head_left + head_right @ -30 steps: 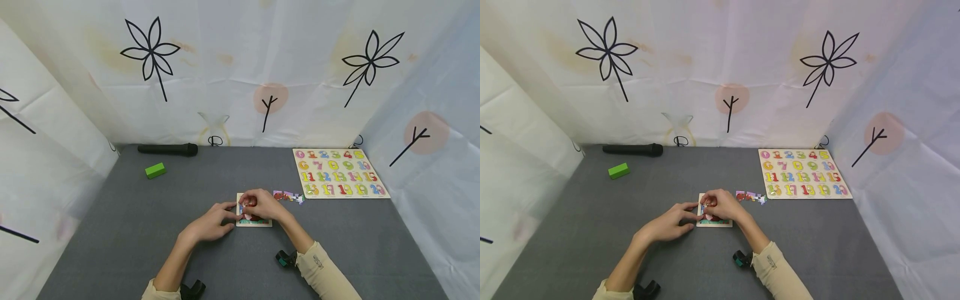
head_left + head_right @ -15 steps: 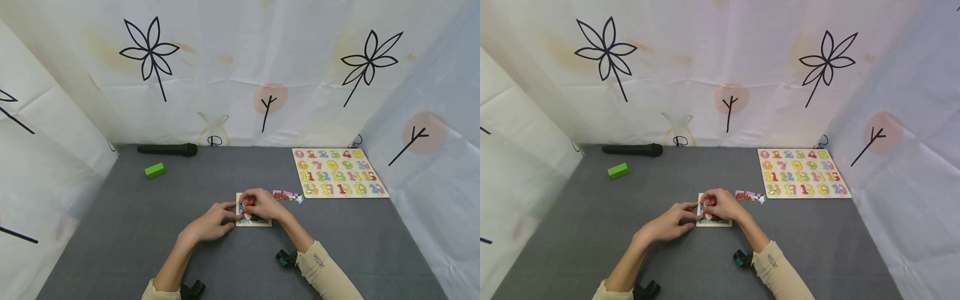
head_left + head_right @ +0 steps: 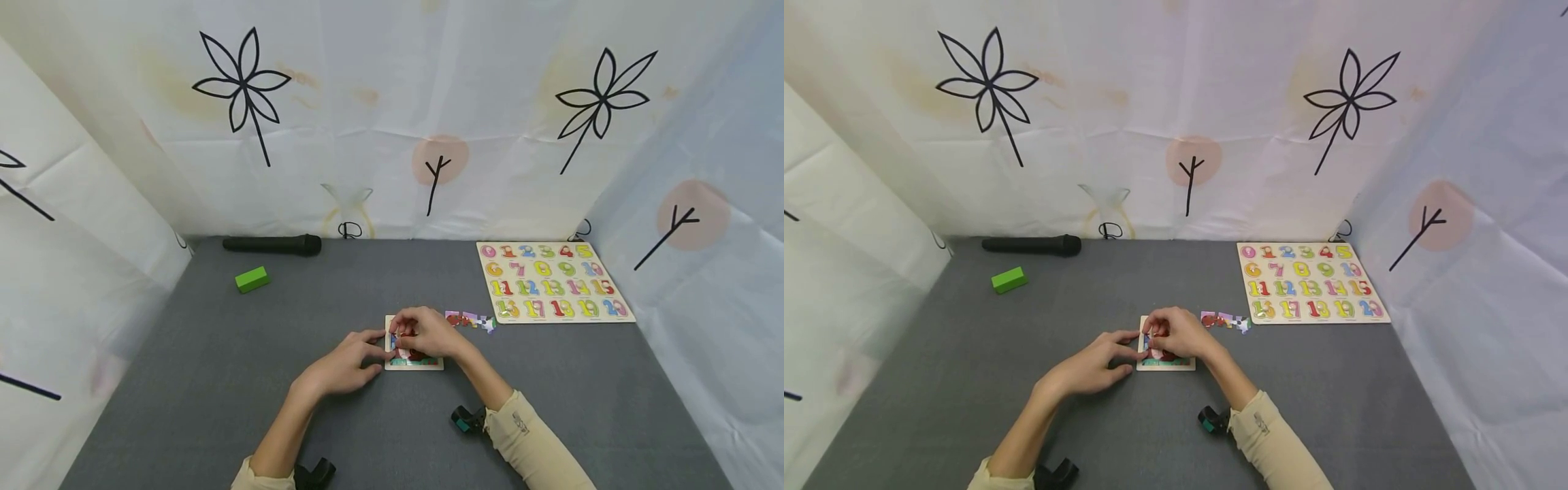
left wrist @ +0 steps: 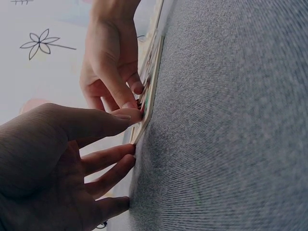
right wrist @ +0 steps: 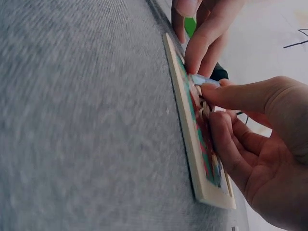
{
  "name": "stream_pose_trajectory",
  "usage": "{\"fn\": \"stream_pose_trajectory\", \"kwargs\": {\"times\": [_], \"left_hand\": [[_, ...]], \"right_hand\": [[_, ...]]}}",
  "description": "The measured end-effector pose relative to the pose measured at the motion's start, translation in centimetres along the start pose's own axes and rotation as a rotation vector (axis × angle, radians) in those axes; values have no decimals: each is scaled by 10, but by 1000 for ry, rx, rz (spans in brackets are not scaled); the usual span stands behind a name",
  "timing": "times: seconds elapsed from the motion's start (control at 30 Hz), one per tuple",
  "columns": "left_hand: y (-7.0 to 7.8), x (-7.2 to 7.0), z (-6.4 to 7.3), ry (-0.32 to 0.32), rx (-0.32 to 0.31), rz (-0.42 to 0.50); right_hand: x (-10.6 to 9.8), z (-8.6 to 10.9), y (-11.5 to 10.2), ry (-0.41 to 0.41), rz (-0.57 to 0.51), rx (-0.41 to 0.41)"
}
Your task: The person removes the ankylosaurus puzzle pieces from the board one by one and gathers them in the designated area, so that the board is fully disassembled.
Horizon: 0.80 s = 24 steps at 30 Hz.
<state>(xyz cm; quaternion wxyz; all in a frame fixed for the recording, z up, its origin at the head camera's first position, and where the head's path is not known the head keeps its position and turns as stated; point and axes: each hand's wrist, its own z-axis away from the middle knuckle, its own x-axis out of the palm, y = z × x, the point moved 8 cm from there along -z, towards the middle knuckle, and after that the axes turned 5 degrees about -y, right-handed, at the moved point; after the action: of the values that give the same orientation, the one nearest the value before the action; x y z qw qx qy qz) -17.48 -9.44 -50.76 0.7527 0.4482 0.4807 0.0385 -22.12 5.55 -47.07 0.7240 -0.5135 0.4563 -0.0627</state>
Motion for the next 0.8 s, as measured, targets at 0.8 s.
{"fn": "stream_pose_trajectory", "kwargs": {"times": [0.8], "left_hand": [[34, -14, 11, 12, 16, -40]], "right_hand": [[-7, 3, -1, 9, -119, -45]]}}
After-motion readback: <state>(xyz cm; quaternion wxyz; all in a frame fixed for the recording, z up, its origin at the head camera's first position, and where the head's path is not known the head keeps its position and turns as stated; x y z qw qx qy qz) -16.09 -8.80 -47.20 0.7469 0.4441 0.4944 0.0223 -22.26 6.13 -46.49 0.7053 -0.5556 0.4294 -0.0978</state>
